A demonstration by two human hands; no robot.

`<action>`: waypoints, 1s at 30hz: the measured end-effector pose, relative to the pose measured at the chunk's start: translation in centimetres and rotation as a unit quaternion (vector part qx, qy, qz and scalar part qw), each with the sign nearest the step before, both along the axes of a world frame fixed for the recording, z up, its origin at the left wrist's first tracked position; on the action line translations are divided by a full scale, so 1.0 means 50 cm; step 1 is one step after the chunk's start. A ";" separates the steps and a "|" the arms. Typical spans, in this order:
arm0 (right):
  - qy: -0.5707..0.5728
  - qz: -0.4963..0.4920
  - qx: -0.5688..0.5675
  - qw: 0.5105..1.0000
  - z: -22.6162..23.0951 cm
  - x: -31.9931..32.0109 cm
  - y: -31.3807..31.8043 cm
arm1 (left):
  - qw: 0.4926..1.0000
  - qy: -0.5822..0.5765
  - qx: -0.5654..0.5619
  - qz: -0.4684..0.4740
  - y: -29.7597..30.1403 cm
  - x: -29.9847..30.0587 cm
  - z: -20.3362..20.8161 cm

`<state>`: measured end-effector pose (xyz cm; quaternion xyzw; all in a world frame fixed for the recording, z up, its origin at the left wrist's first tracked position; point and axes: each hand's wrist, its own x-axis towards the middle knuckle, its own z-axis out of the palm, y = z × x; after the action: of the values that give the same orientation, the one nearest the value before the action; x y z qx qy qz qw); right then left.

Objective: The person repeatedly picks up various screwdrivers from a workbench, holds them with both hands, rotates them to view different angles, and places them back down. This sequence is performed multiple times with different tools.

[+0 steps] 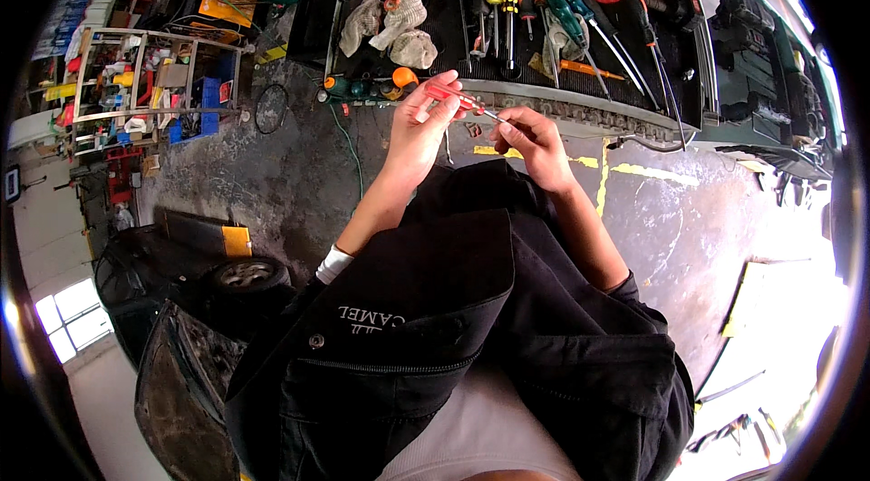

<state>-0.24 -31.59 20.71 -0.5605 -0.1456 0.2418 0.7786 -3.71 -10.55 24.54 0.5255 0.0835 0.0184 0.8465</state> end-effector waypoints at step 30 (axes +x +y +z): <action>-0.129 0.003 -0.179 0.975 -0.010 -0.006 0.000 | 0.870 -0.144 0.471 -0.014 -0.019 -0.024 0.031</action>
<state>-0.54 -31.57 20.19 -0.7172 -0.2007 0.1915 0.6393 -4.93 -11.51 26.09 0.8544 -0.0654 0.1197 0.5014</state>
